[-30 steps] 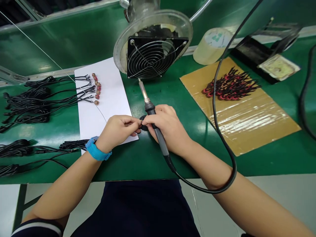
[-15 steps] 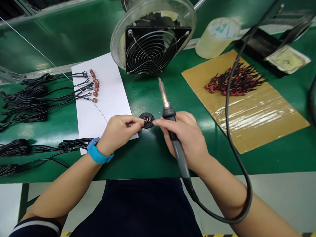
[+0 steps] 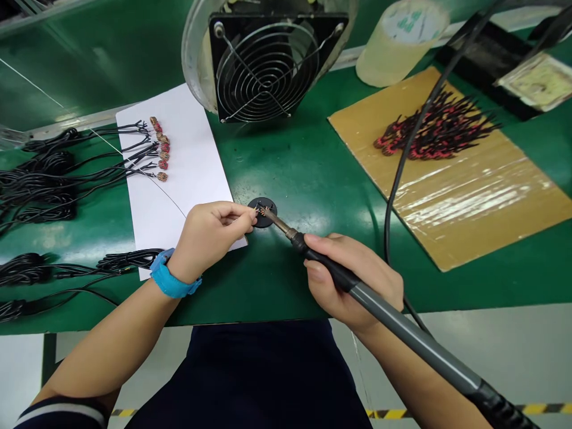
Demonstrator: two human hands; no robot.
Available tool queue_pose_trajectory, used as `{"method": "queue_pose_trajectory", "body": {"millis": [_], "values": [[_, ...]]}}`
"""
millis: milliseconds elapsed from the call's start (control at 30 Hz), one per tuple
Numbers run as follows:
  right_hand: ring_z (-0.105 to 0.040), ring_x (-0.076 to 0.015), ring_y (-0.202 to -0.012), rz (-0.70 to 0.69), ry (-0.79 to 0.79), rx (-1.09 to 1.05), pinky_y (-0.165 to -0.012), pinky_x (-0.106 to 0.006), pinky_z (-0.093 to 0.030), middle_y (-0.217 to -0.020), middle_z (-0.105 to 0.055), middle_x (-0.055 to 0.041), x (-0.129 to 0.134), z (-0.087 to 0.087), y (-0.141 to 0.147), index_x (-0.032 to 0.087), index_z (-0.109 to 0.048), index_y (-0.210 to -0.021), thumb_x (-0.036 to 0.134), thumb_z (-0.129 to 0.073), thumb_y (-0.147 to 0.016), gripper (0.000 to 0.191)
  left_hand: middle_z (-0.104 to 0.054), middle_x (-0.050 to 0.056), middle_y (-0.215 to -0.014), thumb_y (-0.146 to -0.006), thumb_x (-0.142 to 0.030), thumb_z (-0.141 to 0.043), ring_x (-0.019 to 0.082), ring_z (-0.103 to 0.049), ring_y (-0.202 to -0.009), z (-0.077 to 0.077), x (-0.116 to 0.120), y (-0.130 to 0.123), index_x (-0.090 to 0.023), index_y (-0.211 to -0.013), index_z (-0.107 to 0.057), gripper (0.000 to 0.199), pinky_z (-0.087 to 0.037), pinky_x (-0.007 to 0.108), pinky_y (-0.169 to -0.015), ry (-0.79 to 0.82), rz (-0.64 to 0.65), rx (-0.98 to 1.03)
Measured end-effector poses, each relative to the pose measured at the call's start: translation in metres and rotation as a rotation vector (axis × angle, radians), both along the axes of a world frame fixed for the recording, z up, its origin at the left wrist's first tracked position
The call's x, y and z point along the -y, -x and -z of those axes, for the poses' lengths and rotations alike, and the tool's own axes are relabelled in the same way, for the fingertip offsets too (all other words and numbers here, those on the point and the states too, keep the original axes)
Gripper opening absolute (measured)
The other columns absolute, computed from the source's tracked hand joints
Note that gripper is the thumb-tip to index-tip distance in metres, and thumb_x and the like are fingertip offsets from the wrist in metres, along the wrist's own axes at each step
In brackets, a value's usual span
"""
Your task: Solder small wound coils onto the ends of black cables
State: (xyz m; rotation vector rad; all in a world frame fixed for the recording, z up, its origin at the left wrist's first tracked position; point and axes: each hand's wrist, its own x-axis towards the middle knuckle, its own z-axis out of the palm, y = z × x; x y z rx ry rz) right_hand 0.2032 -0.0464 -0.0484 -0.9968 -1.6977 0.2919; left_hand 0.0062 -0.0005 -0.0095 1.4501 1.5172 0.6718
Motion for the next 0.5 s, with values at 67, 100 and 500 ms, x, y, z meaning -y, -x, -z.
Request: {"method": "queue_pose_trajectory", "body": {"millis": [67, 100, 500], "values": [[-0.062, -0.0165, -0.056, 0.012, -0.002, 0.0, -0.048, -0.029, -0.054, -0.075, -0.066, -0.0025, 0.0008, 0.001, 0.0, 0.026, -0.063, -0.116, 0.015, -0.064, -0.075, 0.043, -0.067, 0.001, -0.062, -0.077, -0.027, -0.057, 0.011, -0.059, -0.058, 0.0004, -0.0004, -0.0001, -0.017, -0.069, -0.069, 0.018, -0.045, 0.023, -0.055, -0.004, -0.004, -0.004], [-0.062, -0.0166, -0.056, 0.02, 0.004, 0.002, -0.049, -0.029, -0.054, -0.076, -0.066, -0.0023, 0.0012, 0.0011, 0.0, 0.026, -0.063, -0.116, 0.016, -0.065, -0.075, 0.042, -0.067, 0.001, -0.062, -0.077, -0.027, -0.057, 0.011, -0.058, -0.058, 0.0007, -0.0005, -0.0002, -0.017, -0.069, -0.069, 0.018, -0.045, 0.023, -0.055, -0.003, -0.004, -0.004], [-0.064, -0.0186, -0.06, 0.036, 0.083, 0.039, -0.05, -0.031, -0.054, -0.08, -0.067, -0.0022, 0.0037, -0.0007, 0.0002, 0.03, -0.063, -0.116, 0.018, -0.066, -0.075, 0.042, -0.067, 0.001, -0.063, -0.078, -0.026, -0.056, 0.012, -0.058, -0.061, -0.0003, 0.0005, -0.0017, -0.017, -0.066, -0.068, 0.019, -0.045, 0.024, -0.058, -0.03, 0.01, -0.016]]}}
